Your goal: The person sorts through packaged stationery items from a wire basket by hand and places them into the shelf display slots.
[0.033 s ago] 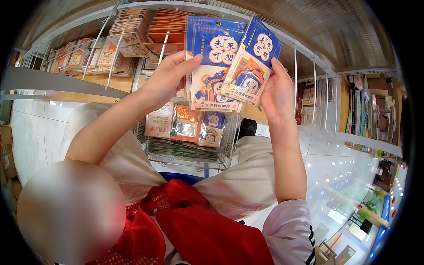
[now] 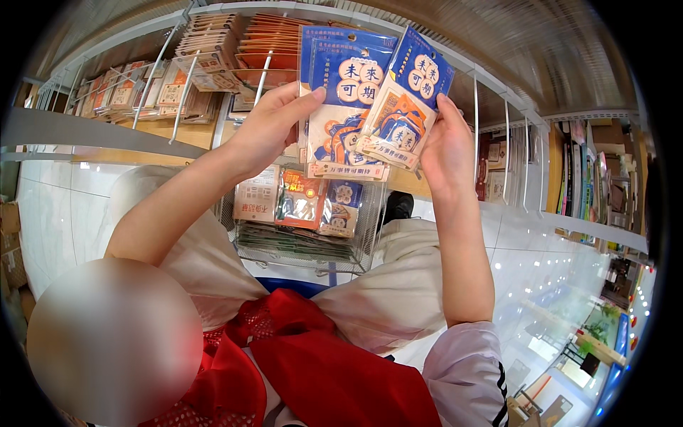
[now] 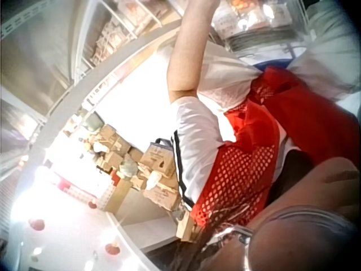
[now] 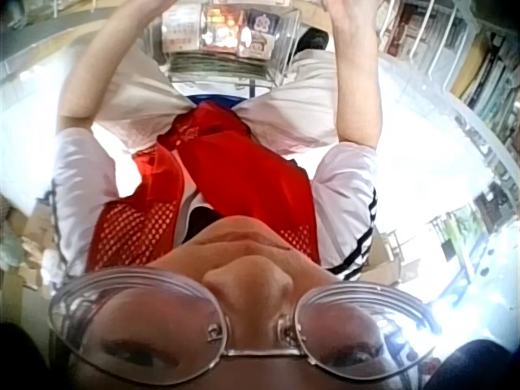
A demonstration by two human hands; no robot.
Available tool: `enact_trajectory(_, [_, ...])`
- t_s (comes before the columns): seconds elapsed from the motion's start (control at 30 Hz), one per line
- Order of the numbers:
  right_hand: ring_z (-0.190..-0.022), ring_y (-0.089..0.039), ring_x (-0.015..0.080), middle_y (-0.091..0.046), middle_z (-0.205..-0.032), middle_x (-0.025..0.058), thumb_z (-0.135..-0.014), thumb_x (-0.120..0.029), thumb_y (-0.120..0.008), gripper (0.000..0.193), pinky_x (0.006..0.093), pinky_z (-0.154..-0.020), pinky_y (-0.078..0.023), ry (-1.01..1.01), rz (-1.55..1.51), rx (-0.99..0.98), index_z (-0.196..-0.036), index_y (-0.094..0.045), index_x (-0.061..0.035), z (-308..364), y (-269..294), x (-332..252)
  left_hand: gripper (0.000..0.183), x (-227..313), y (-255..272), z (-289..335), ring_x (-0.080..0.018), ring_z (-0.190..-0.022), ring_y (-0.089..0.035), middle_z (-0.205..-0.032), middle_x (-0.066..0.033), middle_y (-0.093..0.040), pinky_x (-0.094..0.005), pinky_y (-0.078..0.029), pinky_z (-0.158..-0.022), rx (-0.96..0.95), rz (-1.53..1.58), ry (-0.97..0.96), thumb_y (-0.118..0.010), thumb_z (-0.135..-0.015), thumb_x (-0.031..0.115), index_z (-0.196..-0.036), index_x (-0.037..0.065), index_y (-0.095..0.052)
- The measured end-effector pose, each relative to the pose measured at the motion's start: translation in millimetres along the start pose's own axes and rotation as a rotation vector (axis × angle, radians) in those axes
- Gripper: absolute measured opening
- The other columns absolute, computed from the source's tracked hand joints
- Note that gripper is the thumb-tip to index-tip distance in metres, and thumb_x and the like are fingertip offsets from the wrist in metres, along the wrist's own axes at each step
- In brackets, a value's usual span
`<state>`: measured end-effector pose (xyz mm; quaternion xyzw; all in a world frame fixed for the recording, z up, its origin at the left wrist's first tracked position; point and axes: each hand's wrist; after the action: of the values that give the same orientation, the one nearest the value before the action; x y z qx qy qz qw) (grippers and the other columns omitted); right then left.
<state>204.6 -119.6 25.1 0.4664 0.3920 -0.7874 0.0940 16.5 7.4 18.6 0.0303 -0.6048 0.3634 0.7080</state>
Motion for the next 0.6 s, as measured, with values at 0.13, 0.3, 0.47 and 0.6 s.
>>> enact_trajectory(0.13, [-0.097,-0.057,0.0185,-0.058,-0.106,0.0119,-0.092,-0.012,-0.041,0.022,0.0320,-0.086,-0.045,-0.031,-0.017,-0.005,-0.107,-0.050,0.0020,-3.5,8.3,0.4,0.028,-4.4,3.6,-4.4,-0.0116,-0.089,-0.061,-0.102,-0.0056,-0.061,-0.0275,-0.051,-0.077,-0.019,-0.016,0.011,-0.046,-0.093,0.023,-0.111,0.003,-0.050])
enact_trajectory(0.3, [-0.094,-0.057,0.0170,-0.057,-0.107,0.0114,-0.088,-0.003,-0.042,0.029,0.0276,-0.082,-0.047,0.006,-0.057,0.148,-0.116,-0.046,0.0018,-1.1,2.9,-21.2,0.023,1.5,7.5,-11.2,-0.0074,-0.080,-0.061,-0.092,-0.0027,-0.062,-0.0232,-0.050,-0.071,0.050,-0.013,-0.049,-0.047,-0.092,0.026,-0.103,0.007,-0.054])
enact_trajectory(0.47, [-0.095,-0.056,0.0148,-0.056,-0.108,0.0124,-0.085,0.005,-0.040,0.040,0.0256,-0.081,-0.047,0.226,0.247,-0.194,-0.125,-0.044,0.0014,1.4,19.4,-52.8,0.023,5.9,0.5,-14.2,-0.0071,-0.069,-0.058,-0.077,-0.0033,-0.062,-0.0236,-0.047,-0.059,0.107,-0.356,-0.341,-0.055,-0.088,0.022,-0.096,0.001,-0.057])
enact_trajectory(0.6, [-0.088,-0.057,0.0113,-0.058,-0.101,0.0082,-0.081,0.005,-0.046,0.031,0.0229,-0.078,-0.046,0.031,0.544,-0.193,-0.110,-0.054,0.0001,5.7,49.1,-56.6,0.016,0.1,0.8,-1.8,-0.0138,-0.063,-0.059,-0.070,-0.0068,-0.059,-0.0275,-0.043,-0.053,-0.095,-0.996,-0.630,-0.063,-0.079,0.015,-0.082,0.000,-0.058])
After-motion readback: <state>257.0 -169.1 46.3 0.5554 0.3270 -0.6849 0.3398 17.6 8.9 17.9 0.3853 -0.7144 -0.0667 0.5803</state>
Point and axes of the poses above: each hand's wrist, its own z-axis away from the middle knuckle, its own y-axis out of the back of the hand, x = y × z
